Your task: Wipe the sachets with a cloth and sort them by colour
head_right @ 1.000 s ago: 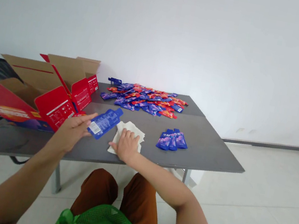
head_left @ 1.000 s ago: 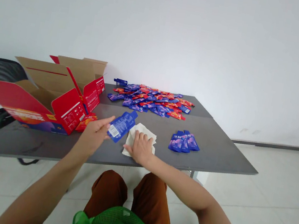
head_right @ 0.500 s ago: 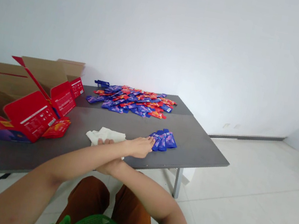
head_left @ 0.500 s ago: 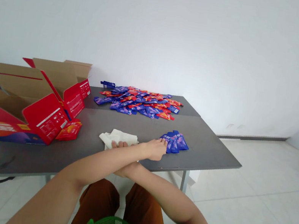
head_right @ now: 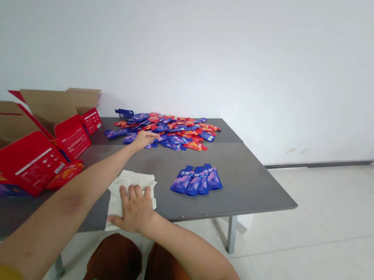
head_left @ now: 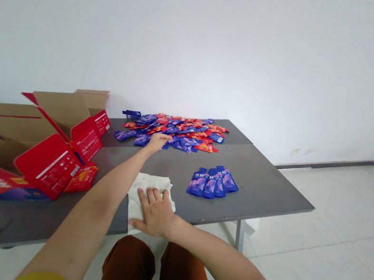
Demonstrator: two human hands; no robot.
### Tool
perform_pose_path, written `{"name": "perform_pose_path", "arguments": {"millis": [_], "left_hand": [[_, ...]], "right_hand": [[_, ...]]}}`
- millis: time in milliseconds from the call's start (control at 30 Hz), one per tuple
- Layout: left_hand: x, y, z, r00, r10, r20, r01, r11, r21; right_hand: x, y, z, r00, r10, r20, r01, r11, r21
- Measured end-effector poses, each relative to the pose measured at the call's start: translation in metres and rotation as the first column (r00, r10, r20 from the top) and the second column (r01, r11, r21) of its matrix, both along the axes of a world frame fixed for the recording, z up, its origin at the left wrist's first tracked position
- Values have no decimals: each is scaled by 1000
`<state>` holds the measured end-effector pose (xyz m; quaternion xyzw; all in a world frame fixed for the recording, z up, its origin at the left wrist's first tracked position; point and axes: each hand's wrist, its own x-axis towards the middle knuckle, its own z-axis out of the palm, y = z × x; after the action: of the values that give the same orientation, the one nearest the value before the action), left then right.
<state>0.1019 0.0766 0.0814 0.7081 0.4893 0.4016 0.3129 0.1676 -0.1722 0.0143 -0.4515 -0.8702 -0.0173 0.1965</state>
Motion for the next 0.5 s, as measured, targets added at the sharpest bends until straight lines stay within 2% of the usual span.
{"name": "perform_pose_path", "arguments": {"millis": [133,267,367,500], "left_hand": [[29,30,-7,993,-44,-108,53,995,84],[56,45,-13,940,-119,-318,171,976,139],[62,47,-21,885,-130,-447,223,961,164],[55,45,-29,840,-69,-539,208,957,202]], "right_hand": [[13,1,-2,1000,6,-13,-6,1000,9],[31,2,3,1000,-7,5,7,1000,-19],[46,0,7,999,-31,20,31,999,-41],[59,-5,8,996,-86,10,86,995,-44]]}}
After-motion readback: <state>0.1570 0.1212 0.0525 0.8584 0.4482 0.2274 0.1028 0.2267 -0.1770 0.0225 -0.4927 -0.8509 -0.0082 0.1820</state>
